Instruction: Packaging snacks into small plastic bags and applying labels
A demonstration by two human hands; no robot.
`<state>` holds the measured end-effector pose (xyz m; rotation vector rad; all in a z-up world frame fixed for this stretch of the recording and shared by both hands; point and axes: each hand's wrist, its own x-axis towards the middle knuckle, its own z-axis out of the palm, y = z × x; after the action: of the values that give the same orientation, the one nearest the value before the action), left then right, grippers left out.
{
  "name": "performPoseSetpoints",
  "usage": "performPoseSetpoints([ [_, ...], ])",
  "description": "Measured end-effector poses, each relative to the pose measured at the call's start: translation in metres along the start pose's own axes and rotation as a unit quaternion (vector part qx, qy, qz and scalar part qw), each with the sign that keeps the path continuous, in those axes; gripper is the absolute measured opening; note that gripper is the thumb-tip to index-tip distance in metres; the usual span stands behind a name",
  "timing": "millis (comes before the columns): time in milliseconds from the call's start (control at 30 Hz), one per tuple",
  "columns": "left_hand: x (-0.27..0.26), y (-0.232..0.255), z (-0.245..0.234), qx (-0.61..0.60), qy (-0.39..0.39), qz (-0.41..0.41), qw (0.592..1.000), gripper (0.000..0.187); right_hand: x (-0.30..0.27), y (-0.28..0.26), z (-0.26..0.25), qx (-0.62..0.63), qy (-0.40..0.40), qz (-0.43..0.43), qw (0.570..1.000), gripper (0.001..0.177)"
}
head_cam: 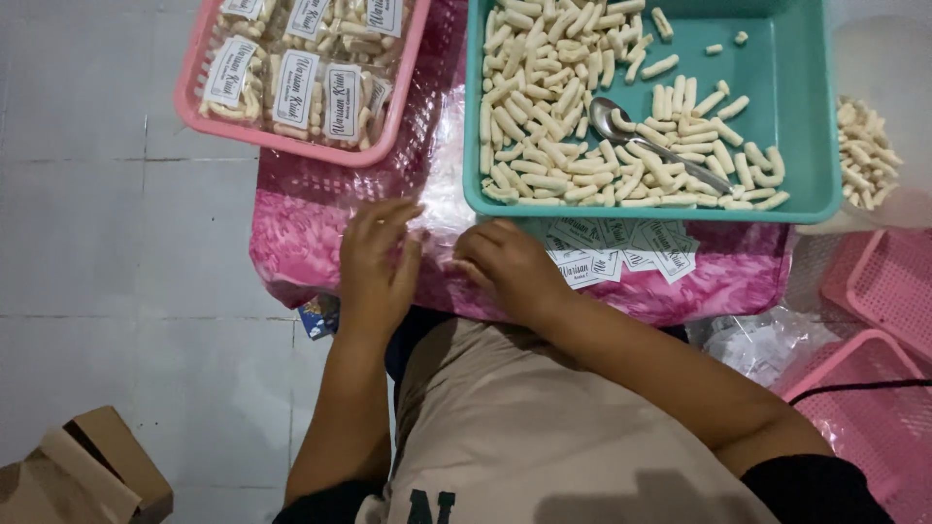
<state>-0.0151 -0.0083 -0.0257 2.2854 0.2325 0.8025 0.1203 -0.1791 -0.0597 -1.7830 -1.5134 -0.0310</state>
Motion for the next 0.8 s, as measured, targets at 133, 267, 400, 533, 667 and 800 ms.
performPoseSetpoints([
  [133,-0.008,-0.020,0.013,0.112,-0.075,-0.019,0.991,0.030,0.005,-0.020,-0.017,0.012,0.010,-0.005,1.000,0.008],
  [267,-0.014,-0.037,0.027,0.187,-0.077,-0.040,0.979,0.038,0.001,-0.027,-0.031,0.070,0.032,0.058,0.995,0.012],
  [400,-0.013,-0.034,0.028,0.191,-0.056,-0.033,0.979,0.037,-0.010,-0.010,-0.026,0.077,0.045,0.070,0.993,0.021],
  [533,-0.007,-0.020,0.018,0.100,-0.036,-0.032,0.994,0.041,-0.008,-0.021,-0.023,0.154,0.062,0.088,0.982,0.018],
  [667,-0.008,-0.013,0.020,-0.033,0.022,-0.005,0.999,0.038,0.003,-0.035,-0.024,0.257,0.152,0.198,0.934,0.009],
  [800,-0.010,-0.011,0.035,-0.066,0.045,0.005,0.997,0.042,0.006,-0.039,-0.035,0.383,0.195,0.242,0.870,0.006],
])
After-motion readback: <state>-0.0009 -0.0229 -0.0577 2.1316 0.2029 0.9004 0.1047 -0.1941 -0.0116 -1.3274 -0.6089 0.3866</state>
